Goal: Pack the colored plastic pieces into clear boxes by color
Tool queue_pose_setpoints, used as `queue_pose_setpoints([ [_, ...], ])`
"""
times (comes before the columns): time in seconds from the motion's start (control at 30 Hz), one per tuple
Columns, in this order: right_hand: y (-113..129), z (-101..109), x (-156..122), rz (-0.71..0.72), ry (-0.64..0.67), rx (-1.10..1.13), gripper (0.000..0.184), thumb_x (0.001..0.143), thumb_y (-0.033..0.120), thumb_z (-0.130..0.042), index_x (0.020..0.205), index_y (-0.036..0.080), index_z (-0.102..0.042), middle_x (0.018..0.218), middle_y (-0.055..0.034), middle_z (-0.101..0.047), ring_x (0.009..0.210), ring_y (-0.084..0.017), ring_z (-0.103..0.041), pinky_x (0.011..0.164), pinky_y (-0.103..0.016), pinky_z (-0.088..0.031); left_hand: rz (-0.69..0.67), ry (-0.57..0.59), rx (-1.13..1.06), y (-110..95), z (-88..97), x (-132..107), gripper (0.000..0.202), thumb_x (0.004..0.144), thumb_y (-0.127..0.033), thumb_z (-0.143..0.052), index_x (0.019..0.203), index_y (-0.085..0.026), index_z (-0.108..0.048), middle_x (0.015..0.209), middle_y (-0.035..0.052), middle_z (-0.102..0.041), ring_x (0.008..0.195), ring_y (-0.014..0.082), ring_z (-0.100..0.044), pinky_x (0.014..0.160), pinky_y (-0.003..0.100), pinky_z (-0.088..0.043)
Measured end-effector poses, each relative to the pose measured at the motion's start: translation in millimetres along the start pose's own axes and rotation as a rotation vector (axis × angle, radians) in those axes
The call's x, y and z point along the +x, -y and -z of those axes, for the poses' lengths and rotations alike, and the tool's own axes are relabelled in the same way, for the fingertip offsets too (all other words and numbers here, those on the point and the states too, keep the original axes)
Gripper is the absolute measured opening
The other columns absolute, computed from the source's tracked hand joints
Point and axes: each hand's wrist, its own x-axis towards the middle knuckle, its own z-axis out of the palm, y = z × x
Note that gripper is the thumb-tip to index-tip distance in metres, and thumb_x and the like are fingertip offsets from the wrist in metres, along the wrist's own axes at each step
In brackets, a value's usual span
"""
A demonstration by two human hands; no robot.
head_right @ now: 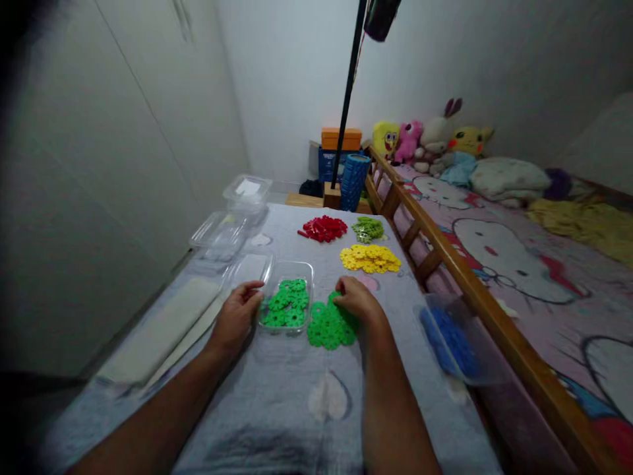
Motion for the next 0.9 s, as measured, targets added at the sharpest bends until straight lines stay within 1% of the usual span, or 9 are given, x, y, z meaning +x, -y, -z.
queue_pose_setpoints([
  [0.17, 1, 2, -3, 0.018, -0.014, 0.119, 0.017, 0.065, 0.017, -0.065, 0.073, 0.02, -0.051, 0.068, 0.0055, -0.051, 0.065, -0.011, -0.045, 0.056, -0.021, -0.03, 0.015, -0.006, -0.018, 4, 1.5, -1, 0.04, 0.073, -0.038, -0.069, 0.105, -0.016, -0.061, 0.064, -0.0074, -0.049, 0.054, 0.0079, -0.043, 0.051, 0.019, -0.034],
  [0.23, 2, 3, -4, 0.032, -0.002, 0.173, 0.013, 0.067, 0.019, -0.064, 0.074, 0.019, -0.052, 0.068, 0.0052, -0.052, 0.064, -0.011, -0.046, 0.056, -0.021, -0.032, 0.027, 0.003, -0.035, 5, 2.7, -1, 0.04, 0.075, -0.04, -0.068, 0.106, -0.017, -0.06, 0.063, -0.0078, -0.049, 0.051, 0.0076, -0.041, 0.049, 0.019, -0.033],
  [0.37, 3, 2, -2, 0.044, -0.013, 0.219, 0.005, 0.069, 0.016, -0.056, 0.074, 0.018, -0.058, 0.067, 0.0036, -0.056, 0.063, -0.011, -0.049, 0.057, -0.021, -0.035, 0.047, 0.029, -0.074, 5, 4.5, -1, 0.04, 0.077, -0.043, -0.066, 0.107, -0.018, -0.058, 0.067, -0.0065, -0.053, 0.051, 0.0077, -0.044, 0.048, 0.019, -0.035],
  [0.5, 2, 0, -1, 0.045, -0.041, 0.224, 0.012, 0.069, 0.015, -0.054, 0.074, 0.018, -0.064, 0.069, 0.0014, -0.062, 0.065, -0.013, -0.054, 0.06, -0.024, -0.038, 0.035, 0.066, -0.044, 1, 2.8, -3, 0.043, 0.075, -0.04, -0.068, 0.109, -0.017, -0.057, 0.057, -0.0104, -0.044, 0.046, 0.0071, -0.038, 0.045, 0.018, -0.031],
  [0.6, 3, -1, 1, 0.067, -0.16, 0.216, 0.01, 0.069, 0.015, -0.055, 0.072, 0.019, -0.064, 0.07, 0.0007, -0.062, 0.067, -0.014, -0.055, 0.063, -0.025, -0.04, 0.038, 0.087, -0.017, 0, 1.2, -3, 0.046, 0.072, -0.037, -0.069, 0.11, -0.015, -0.057, 0.056, -0.0109, -0.044, 0.045, 0.007, -0.037, 0.043, 0.019, -0.03],
  [0.7, 10, -3, 5, 0.161, -0.399, 0.251, 0.008, 0.071, 0.018, -0.058, 0.072, 0.019, -0.065, 0.075, -0.0011, -0.062, 0.074, -0.016, -0.056, 0.07, -0.027, -0.042, 0.047, 0.089, -0.003, 2, 1.4, -3, 0.049, 0.071, -0.035, -0.069, 0.113, -0.013, -0.057, 0.056, -0.0105, -0.046, 0.045, 0.0069, -0.038, 0.044, 0.019, -0.03],
  [0.77, 19, -5, 5, 0.245, -0.527, 0.303, 0.008, 0.074, 0.022, -0.059, 0.076, 0.019, -0.067, 0.078, -0.0019, -0.061, 0.075, -0.016, -0.055, 0.071, -0.028, -0.043, 0.058, 0.088, -0.004, 2, 2.0, -2, 0.05, 0.071, -0.034, -0.068, 0.114, -0.013, -0.057, 0.056, -0.0108, -0.045, 0.044, 0.0066, -0.037, 0.043, 0.019, -0.03],
  [0.83, 29, -10, 4, 0.325, -0.576, 0.336, 0.009, 0.078, 0.023, -0.058, 0.078, 0.02, -0.067, 0.078, -0.0018, -0.06, 0.074, -0.016, -0.054, 0.07, -0.028, -0.043, 0.075, 0.092, -0.015, 2, 2.1, -2, 0.05, 0.071, -0.035, -0.068, 0.115, -0.012, -0.057, 0.055, -0.0112, -0.044, 0.043, 0.0066, -0.037, 0.043, 0.019, -0.029],
  [0.9, 40, -15, 1, 0.393, -0.586, 0.318, 0.008, 0.081, 0.021, -0.058, 0.078, 0.021, -0.066, 0.078, -0.0016, -0.061, 0.076, -0.017, -0.055, 0.073, -0.029, -0.043, 0.09, 0.099, -0.034, 0, 1.7, -3, 0.051, 0.071, -0.035, -0.068, 0.116, -0.012, -0.057, 0.054, -0.0113, -0.044, 0.042, 0.0065, -0.036, 0.042, 0.019, -0.027],
])
